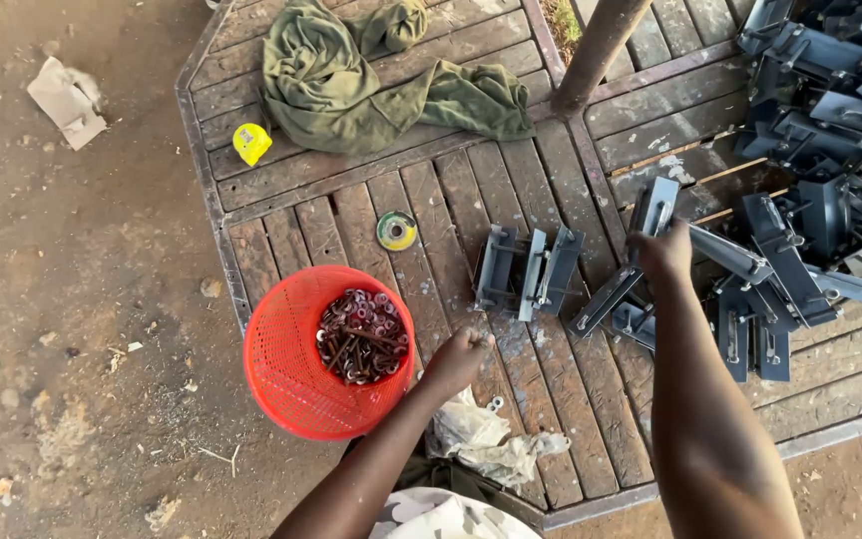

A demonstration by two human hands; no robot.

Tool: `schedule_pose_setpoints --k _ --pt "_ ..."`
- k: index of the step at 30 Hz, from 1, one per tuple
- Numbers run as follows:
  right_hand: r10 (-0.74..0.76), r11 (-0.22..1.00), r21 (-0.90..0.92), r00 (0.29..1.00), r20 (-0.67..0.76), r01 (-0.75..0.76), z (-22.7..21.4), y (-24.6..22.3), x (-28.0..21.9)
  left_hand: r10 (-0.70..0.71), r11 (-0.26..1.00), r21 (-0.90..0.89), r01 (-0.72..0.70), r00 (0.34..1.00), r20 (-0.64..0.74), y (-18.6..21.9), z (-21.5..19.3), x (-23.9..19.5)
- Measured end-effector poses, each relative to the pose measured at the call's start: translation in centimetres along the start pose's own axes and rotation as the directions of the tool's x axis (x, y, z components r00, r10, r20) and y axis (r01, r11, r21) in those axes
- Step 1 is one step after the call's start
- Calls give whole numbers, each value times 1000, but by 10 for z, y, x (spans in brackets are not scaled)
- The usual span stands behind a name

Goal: Assembling small metal fasteners onto metal brackets on a wooden table in a workshop.

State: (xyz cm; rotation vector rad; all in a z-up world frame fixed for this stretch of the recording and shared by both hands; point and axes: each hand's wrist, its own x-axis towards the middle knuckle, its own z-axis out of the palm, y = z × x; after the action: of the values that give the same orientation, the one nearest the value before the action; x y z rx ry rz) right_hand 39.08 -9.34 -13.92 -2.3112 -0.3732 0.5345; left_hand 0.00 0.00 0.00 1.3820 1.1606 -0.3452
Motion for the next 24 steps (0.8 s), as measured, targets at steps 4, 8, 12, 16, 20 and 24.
schedule_pose_setpoints --k 4,8,12,16,20,24 --pt "-73 888 -459 973 -220 -37 4 5 -8 6 1000 -30 -6 1000 4 5 -1 3" --pt "-113 896 -443 981 -158 32 29 -56 -85 34 999 0 -34 999 -23 10 4 20" --pt "112 975 -217 959 259 -55 82 -76 -148 22 999 28 -21 999 -33 32 3 10" --pt "81 953 -300 983 164 -28 102 -76 -170 87 996 -19 -88 995 -45 48 -6 -7" --pt "187 938 -321 973 139 -134 106 -67 -157 72 997 -7 -72 997 -30 48 -11 -25" --pt "259 925 -310 961 97 -218 107 -26 -141 79 997 14 -79 995 -59 27 -10 -19"
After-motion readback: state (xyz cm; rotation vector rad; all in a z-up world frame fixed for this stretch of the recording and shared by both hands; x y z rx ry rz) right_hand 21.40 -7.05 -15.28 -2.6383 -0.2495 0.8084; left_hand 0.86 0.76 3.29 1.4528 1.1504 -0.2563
